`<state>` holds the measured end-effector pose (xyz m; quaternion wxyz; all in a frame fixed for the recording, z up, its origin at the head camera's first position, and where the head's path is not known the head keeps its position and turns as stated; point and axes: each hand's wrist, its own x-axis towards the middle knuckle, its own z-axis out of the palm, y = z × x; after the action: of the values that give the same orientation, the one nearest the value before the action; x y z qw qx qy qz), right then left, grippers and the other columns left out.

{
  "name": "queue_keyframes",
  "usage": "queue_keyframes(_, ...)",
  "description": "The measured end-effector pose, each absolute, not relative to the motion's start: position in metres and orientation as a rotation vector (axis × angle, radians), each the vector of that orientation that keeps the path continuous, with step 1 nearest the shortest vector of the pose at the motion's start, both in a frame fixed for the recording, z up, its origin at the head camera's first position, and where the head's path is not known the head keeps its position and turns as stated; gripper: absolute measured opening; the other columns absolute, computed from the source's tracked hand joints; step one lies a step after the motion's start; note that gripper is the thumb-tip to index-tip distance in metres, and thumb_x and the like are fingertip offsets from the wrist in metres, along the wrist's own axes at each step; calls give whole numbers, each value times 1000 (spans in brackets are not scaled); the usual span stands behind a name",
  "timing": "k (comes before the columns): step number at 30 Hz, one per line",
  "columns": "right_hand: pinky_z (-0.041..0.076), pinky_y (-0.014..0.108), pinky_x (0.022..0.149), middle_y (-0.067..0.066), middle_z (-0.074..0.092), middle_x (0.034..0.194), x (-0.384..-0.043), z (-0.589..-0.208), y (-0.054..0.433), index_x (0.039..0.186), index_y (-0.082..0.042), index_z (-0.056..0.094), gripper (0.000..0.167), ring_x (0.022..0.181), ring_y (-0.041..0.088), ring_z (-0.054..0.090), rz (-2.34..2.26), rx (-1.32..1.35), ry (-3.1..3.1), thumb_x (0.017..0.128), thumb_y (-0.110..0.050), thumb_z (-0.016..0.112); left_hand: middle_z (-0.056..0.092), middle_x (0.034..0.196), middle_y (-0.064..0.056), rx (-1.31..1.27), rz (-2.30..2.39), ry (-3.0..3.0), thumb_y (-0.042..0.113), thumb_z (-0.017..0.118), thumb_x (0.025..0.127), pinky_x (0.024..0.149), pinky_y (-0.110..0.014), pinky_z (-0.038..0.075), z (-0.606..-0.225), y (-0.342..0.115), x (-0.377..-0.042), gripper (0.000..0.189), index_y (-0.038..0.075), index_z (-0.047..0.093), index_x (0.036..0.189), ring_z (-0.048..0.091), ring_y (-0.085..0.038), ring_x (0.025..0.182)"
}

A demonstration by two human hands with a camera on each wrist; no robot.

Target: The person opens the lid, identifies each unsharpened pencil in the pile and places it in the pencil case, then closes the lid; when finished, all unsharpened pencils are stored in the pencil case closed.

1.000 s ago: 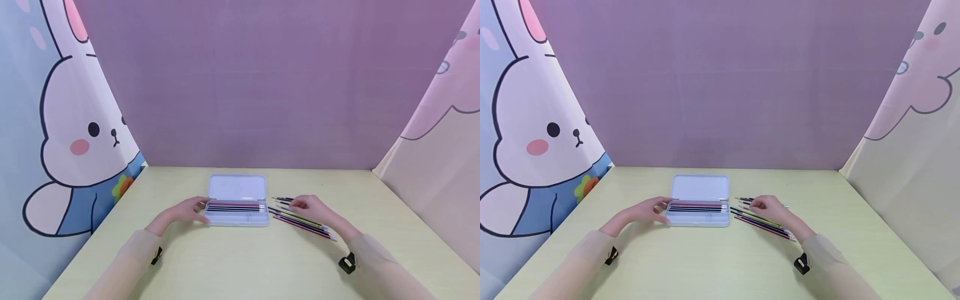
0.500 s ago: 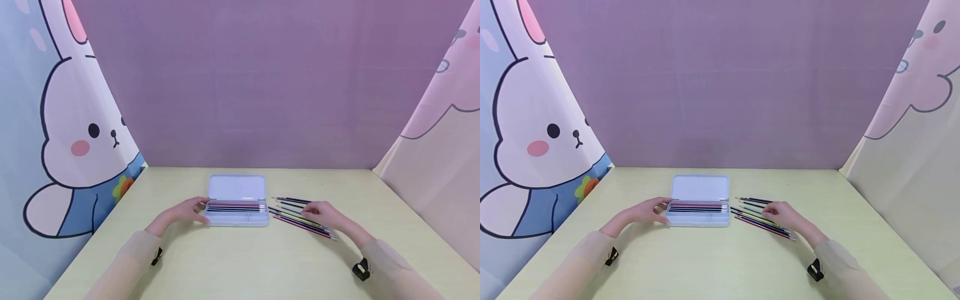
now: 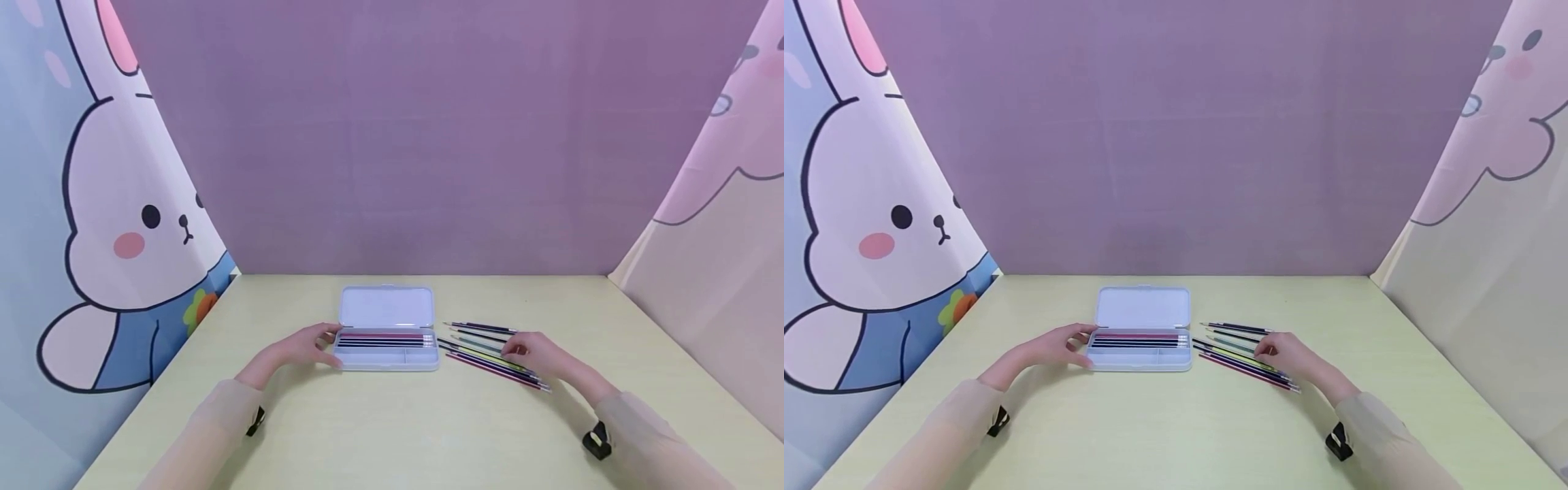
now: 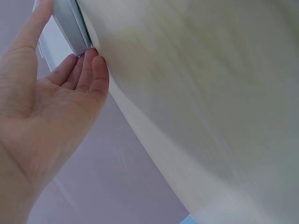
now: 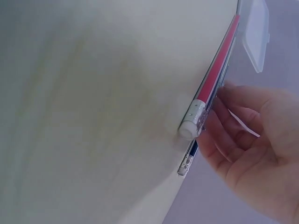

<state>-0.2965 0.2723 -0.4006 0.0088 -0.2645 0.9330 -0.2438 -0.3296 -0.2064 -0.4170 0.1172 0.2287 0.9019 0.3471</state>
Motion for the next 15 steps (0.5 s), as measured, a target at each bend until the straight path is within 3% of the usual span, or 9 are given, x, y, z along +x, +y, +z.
queue_keyframes(6, 51, 21, 65, 4, 65, 84, -297, -402, 272, 92, -1, 68, 9, 74, 7, 57, -736, -848, 2935, 84, 0, 64, 50, 133, -16, 655, 1024, 2639, 34, 80, 73, 96, -45, 46, -417, -207, -329, 85, 0, 39, 140, 50, -32, 116)
queue_keyframes(15, 49, 21, 62, 0, 63, 80, -296, -402, 272, 88, -2, 69, 7, 70, 5, 55, -712, -803, 2989, 82, -4, 67, 50, 133, -15, 657, 1022, 2641, 35, 80, 72, 95, -44, 47, -418, -207, -330, 86, 1, 40, 140, 50, -31, 116)
